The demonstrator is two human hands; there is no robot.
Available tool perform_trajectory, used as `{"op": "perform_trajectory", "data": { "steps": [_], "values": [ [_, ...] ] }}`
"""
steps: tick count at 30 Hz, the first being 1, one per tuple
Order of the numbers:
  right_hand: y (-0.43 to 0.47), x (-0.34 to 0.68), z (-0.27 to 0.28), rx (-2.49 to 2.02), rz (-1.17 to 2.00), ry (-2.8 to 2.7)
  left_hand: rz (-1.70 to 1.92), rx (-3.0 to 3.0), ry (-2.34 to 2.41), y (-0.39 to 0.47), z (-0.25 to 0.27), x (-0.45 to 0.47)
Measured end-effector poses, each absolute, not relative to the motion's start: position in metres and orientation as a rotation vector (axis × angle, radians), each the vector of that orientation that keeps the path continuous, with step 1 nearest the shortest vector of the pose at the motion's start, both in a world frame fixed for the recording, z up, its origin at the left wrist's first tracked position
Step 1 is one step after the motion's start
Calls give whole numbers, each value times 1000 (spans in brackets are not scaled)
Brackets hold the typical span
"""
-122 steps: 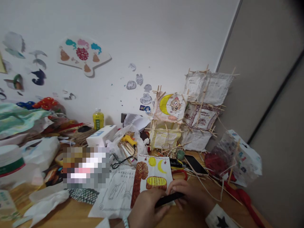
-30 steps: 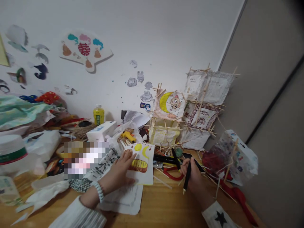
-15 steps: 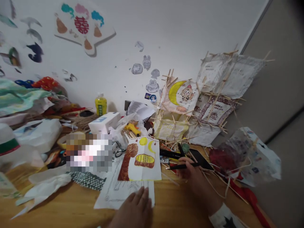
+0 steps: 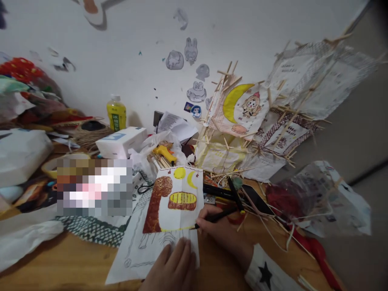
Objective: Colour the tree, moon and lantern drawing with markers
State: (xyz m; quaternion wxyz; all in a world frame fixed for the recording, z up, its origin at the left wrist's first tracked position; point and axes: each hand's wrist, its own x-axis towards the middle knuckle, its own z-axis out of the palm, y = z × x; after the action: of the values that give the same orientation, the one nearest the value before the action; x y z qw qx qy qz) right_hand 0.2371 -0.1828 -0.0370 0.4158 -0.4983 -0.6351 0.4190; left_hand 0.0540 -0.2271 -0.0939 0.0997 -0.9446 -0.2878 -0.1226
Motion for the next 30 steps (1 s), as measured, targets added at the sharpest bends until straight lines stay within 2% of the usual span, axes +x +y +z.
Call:
{"op": "perform_trajectory", "data": {
  "steps": [13,30],
  "values": [
    [-183,238,-34,-1343,840,-2016,-545,-2700,-776,-228,-97,52],
    [-182,239,-40,-1273,877,-1997,-491,-2787,-760,-231,-94,48]
  ]
}}
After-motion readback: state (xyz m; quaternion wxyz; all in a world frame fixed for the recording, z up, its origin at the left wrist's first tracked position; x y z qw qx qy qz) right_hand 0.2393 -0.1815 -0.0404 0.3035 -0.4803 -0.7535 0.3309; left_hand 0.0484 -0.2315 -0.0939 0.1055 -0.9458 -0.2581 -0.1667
